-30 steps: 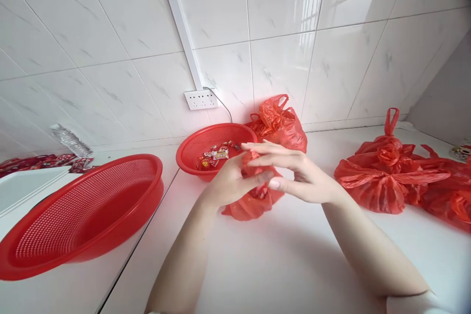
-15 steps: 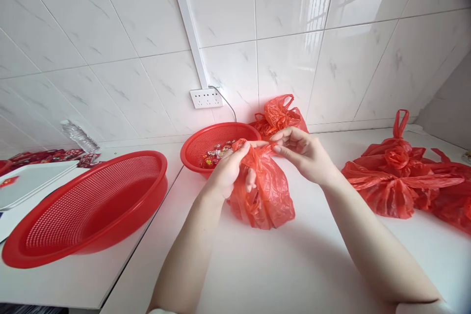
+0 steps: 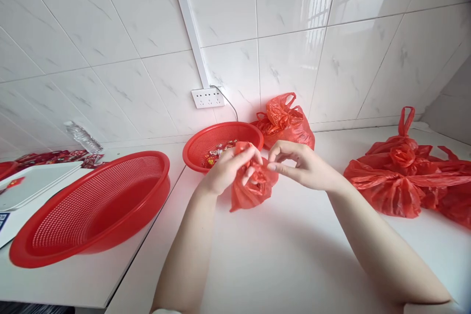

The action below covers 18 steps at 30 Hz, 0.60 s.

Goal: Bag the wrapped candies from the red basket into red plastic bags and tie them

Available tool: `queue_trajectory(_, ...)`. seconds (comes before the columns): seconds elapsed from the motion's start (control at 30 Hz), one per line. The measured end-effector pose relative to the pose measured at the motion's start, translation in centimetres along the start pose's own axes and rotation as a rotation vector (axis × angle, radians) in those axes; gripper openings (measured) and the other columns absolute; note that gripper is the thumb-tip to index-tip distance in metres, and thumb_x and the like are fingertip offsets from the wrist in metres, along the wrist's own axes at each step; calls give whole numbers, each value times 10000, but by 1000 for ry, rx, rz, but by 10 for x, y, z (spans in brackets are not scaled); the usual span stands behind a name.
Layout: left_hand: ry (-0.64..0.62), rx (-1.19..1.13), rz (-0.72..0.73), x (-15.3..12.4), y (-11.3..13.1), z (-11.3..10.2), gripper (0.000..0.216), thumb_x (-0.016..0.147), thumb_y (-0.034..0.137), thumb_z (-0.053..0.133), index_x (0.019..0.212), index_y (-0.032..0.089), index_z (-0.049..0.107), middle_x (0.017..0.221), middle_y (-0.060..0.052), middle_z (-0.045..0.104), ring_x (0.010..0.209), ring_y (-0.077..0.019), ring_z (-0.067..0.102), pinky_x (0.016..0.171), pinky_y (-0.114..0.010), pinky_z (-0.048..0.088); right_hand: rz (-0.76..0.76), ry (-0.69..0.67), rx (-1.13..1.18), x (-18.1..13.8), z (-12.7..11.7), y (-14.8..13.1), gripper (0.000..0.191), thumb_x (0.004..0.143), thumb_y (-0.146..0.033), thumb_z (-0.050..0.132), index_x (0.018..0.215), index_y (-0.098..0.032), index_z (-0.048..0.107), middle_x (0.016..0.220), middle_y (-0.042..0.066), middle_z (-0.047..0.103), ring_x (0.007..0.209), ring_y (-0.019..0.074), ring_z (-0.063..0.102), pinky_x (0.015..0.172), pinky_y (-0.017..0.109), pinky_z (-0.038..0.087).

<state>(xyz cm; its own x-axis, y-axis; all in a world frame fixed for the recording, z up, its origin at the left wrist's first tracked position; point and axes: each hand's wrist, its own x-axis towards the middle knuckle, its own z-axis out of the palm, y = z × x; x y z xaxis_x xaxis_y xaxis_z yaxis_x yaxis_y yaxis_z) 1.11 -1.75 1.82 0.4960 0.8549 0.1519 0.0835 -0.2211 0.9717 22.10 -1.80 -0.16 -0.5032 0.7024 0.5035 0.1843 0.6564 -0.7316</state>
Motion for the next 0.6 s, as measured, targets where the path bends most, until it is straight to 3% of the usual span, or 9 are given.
queue_trajectory(0.1,222,580,242,-6,0,2,253,870,444,599,777,216,657,672,-11,607,660,-163,580,679,-284,471,84,114,124,4,0,9,234,920,-427,551,866,-200,580,880,41,615,810,157,604,793,347,547)
queue_trajectory(0.17,326,725,424,-6,-1,2,181,893,381,582,890,226,677,882,-43,685,865,-201,626,810,-307,472,134,140,210,6,1,14,252,922,-447,544,935,-201,594,977,57,633,900,170,623,848,371,548)
queue_trajectory(0.23,308,685,547,-2,-3,3,190,940,318,513,1007,224,664,1018,-57,688,986,-203,623,892,-319,462,164,153,297,8,3,17,275,924,-440,546,1079,-219,597,1129,75,631,1032,189,618,907,394,535)
queue_trajectory(0.33,204,498,583,5,-6,4,247,985,291,431,1028,206,659,1035,-68,681,1018,-191,619,923,-327,465,148,148,439,10,7,18,385,908,-393,592,1266,-262,536,1242,74,603,1147,194,581,980,410,499)
queue_trajectory(0.47,75,346,551,10,-11,2,319,1004,323,389,1032,192,679,1048,-84,680,1018,-195,621,908,-337,478,117,183,578,10,9,20,426,824,-323,713,1222,-261,576,962,14,649,954,173,643,965,406,494)
queue_trajectory(0.6,135,393,541,10,-14,-4,323,991,351,430,1146,218,680,1185,-89,652,1003,-184,626,927,-333,481,192,245,729,10,5,24,302,793,-319,740,1069,-251,637,827,-24,600,813,139,631,857,338,506)
